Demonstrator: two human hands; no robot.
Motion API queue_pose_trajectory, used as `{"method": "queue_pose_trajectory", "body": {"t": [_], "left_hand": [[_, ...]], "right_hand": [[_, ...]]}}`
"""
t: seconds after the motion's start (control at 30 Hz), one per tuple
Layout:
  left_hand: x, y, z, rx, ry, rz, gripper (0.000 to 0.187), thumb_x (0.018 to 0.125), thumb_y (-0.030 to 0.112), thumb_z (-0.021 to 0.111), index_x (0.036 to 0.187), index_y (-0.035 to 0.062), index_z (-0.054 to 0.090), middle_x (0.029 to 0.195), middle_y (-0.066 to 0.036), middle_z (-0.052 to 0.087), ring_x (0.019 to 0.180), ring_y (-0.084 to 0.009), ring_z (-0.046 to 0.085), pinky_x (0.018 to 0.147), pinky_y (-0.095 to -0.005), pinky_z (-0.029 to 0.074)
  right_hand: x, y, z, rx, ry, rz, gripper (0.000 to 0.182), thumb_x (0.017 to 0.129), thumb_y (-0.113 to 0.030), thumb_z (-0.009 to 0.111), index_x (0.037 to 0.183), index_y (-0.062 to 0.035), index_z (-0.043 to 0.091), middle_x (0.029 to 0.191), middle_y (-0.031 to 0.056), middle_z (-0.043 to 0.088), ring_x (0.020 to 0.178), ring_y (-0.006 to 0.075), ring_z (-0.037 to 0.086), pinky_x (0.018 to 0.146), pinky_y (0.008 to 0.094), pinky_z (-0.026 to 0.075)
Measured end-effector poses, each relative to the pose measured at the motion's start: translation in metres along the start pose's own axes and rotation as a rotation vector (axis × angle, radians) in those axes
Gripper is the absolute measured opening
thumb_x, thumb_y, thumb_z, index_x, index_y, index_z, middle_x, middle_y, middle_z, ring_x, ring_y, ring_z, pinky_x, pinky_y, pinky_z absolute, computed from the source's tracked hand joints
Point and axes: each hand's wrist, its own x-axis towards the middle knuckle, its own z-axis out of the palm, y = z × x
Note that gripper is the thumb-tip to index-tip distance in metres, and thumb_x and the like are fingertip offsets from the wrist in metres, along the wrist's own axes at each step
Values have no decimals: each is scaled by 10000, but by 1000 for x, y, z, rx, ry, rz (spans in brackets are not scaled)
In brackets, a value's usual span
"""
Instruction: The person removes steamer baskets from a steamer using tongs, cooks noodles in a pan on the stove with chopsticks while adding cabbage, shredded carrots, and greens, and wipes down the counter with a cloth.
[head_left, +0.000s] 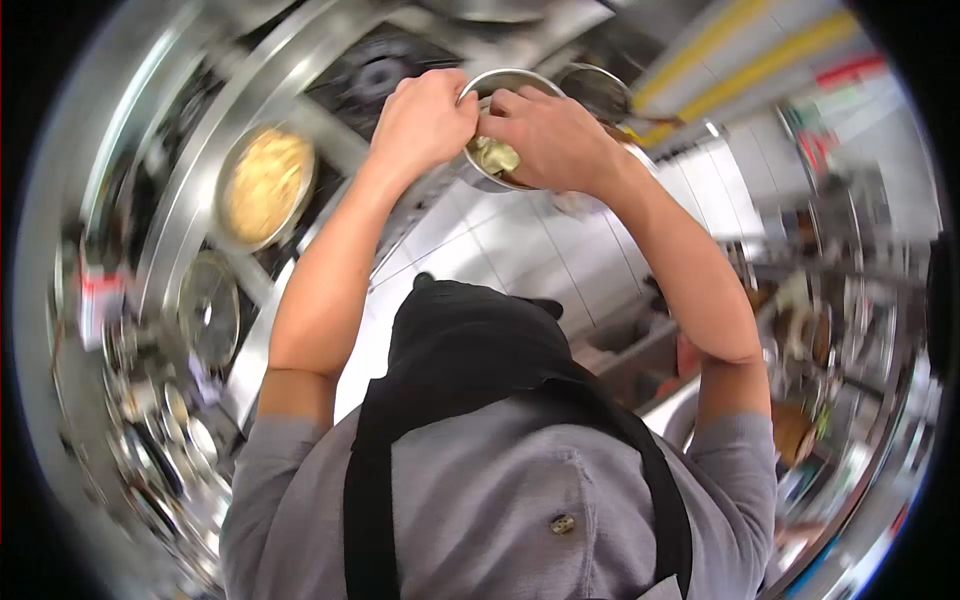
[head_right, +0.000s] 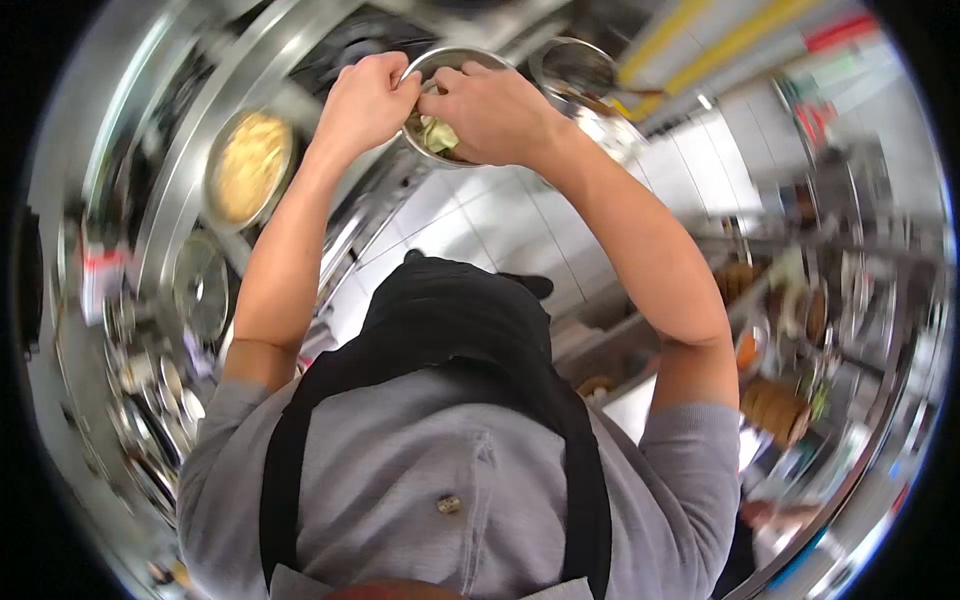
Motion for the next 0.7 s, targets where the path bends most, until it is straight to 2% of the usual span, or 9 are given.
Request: {"method": "queue_pose_trajectory", "body": {"t": [0.1,0.17,0.23,0.3,0.37,0.43,0.53,0.63,0.7], "left_hand": [[-40,-90,-67,65,165,-165,263,881,242,570,894,-3,666,913,-277,677,923,-464,650,864,-528,512],[-66,-142,-110,141,281,-232,280,881,253,574,922,-5,675,934,-280,680,933,-465,653,871,-529,515],[-83,-197,-140,174,380,-284,307,882,278,582,890,-17,670,874,-283,662,893,-475,642,823,-522,509],[-95,-257,-157,231,441,-308,308,882,281,585,899,-11,680,870,-281,668,897,-472,647,827,-516,512],[-110,-300,-170,232,458,-370,311,882,285,583,903,-8,683,875,-278,673,900,-468,650,829,-513,514],[-123,-324,-185,232,476,-440,314,883,289,581,906,-5,686,880,-275,677,903,-465,653,831,-510,516],[-135,-333,-202,207,431,-586,336,871,280,546,992,8,701,1008,-269,689,993,-459,649,918,-503,509],[-142,-361,-204,203,506,-541,315,862,286,563,935,10,695,876,-269,683,893,-447,662,838,-496,524],[-144,-365,-204,167,519,-613,311,850,272,552,940,11,696,905,-261,690,909,-449,662,847,-501,523]], "right_hand": [[107,-64,17,190,2,-117,398,750,-193,747,1128,-124,641,1072,97,625,989,315,640,850,447,542],[175,-99,33,271,151,-279,391,757,-192,738,1129,-119,643,1094,105,621,1001,338,643,868,459,534],[242,-140,51,247,142,-377,363,763,-180,722,1111,-108,650,1080,136,632,1005,364,646,884,466,529],[296,-182,60,88,-139,-368,315,774,-157,685,1083,-104,658,1103,150,659,1016,369,650,890,464,527],[329,-206,67,178,-134,-397,296,779,-143,665,1072,-104,658,1087,156,675,1015,370,652,876,469,526],[359,-223,73,270,-136,-432,279,784,-130,644,1061,-104,657,1071,163,691,1014,371,654,863,475,524],[388,-232,88,439,-70,-320,318,776,-198,702,1074,-99,652,928,149,711,882,389,662,770,447,511],[398,-238,86,602,-101,-264,402,740,-238,700,1115,-98,665,992,185,709,923,386,667,814,453,528],[406,-234,97,642,-83,-261,408,721,-263,726,1076,-69,671,970,183,711,892,362,676,808,430,533]]}}
